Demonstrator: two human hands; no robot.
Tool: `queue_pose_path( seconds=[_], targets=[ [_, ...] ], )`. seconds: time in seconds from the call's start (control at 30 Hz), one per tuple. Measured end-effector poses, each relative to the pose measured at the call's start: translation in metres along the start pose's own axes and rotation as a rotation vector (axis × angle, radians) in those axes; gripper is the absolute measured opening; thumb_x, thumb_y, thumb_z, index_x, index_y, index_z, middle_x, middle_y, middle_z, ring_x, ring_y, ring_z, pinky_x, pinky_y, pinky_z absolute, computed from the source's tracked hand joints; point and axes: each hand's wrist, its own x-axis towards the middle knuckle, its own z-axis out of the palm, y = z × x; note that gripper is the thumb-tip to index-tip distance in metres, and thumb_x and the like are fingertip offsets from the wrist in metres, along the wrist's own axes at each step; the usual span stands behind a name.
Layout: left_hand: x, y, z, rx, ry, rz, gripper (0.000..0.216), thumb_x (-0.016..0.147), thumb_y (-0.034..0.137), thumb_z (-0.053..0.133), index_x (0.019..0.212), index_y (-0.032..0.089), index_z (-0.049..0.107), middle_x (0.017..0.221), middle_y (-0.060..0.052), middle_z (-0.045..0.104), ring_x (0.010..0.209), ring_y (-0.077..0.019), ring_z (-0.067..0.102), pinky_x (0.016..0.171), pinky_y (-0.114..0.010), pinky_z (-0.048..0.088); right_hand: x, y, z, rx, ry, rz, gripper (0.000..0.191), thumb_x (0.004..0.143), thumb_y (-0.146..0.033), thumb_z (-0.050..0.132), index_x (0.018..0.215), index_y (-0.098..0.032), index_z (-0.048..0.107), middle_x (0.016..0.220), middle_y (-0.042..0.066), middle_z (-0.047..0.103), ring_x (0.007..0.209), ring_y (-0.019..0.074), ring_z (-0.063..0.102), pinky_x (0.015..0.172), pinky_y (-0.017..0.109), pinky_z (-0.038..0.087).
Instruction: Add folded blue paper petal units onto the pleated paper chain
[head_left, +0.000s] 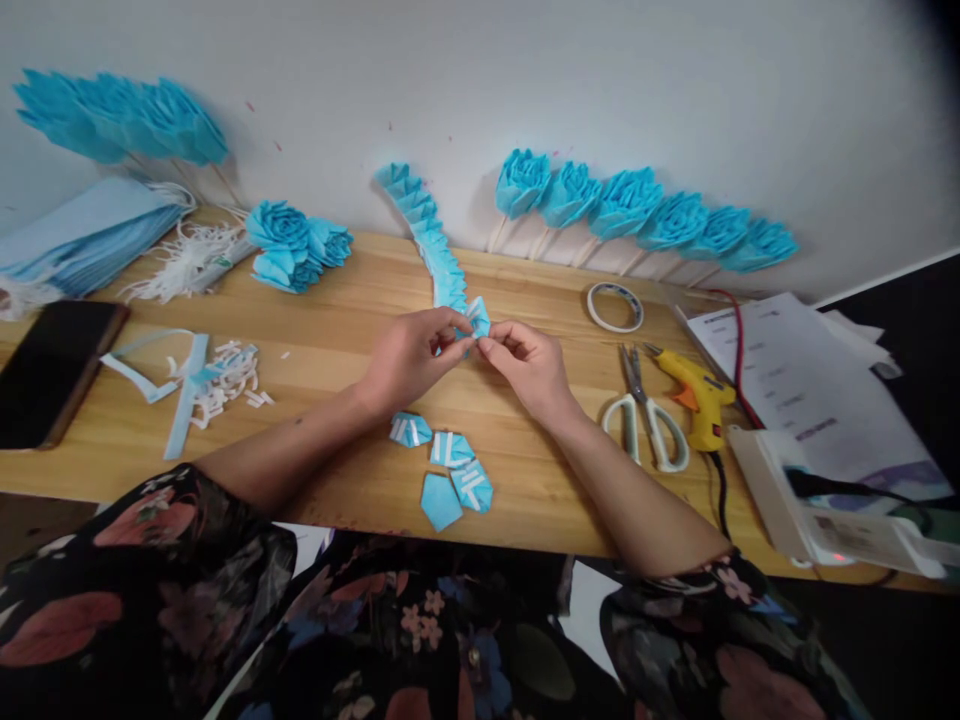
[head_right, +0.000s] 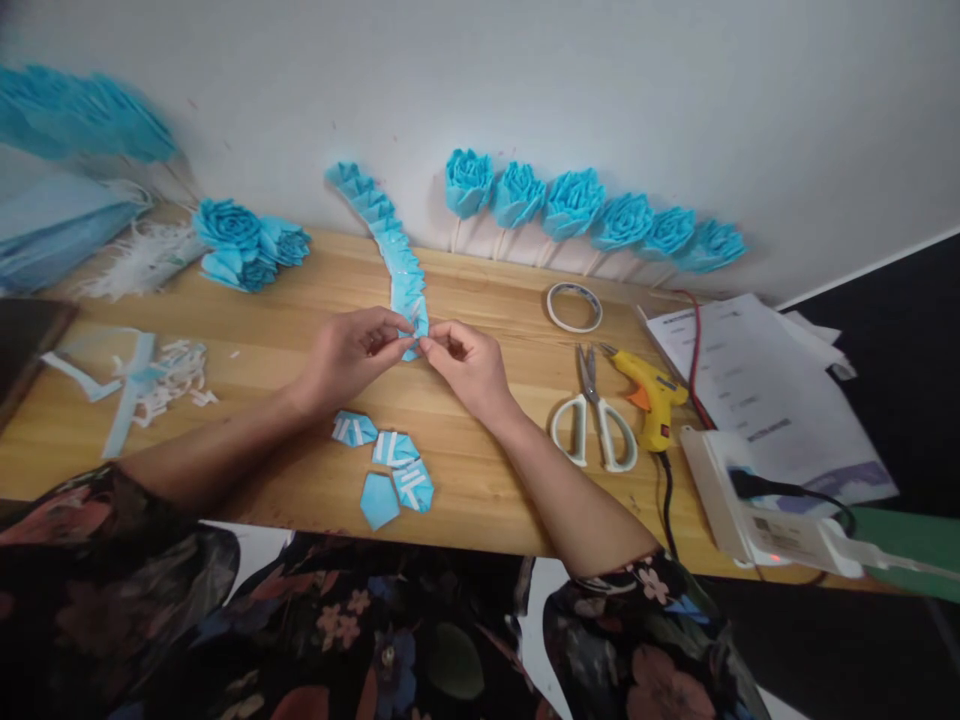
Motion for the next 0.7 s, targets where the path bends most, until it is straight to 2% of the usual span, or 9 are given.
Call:
queue_pose_path(
  seconds=[0.23, 0.43, 0.7],
  targets=[
    [-0.0018, -0.0011, 0.0024, 0.022, 0.01, 0.022, 0.009, 0.087, 0.026, 0.066, 0.091, 0.019, 0.07, 0.059, 0.005, 0.056, 0.053, -0.009, 0.046, 0.054, -0.023, 0.034, -0.0013, 0.0009, 0.0014, -0.094, 0.011, -0.079, 0.016, 0.08, -0.035, 0.065, 0.074, -0.021, 0.066, 0.07, -0.001, 0.066, 0.065, 0.0131, 0.057, 0.064, 0.027, 0.046],
    [-0.0022, 0.0007, 0.0018, 0.033, 0.012, 0.047, 0.008, 0.086, 0.02, 0.063, 0.088, 0.017, 0.07, 0.064, 0.002, 0.063, 0.056, -0.0094, 0.051, 0.057, -0.023, 0.036, -0.0028, 0.0009, 0.002, -0.149, 0.03, -0.124, 0.015, 0.081, -0.034, 0.064, 0.074, -0.02, 0.066, 0.068, -0.001, 0.065, 0.063, 0.0124, 0.056, 0.066, 0.026, 0.047],
    [-0.0008, 0.0032, 0.0014, -0.064, -0.007, -0.036, 0.015, 0.085, 0.023, 0.057, 0.085, 0.016, 0.07, 0.065, 0.0, 0.065, 0.057, -0.0101, 0.052, 0.057, -0.023, 0.037, -0.0039, -0.0022, 0.0016, -0.168, 0.021, -0.097, 0.015, 0.082, -0.033, 0.065, 0.073, -0.022, 0.066, 0.069, 0.0, 0.065, 0.064, 0.0139, 0.056, 0.066, 0.028, 0.046]
  ],
)
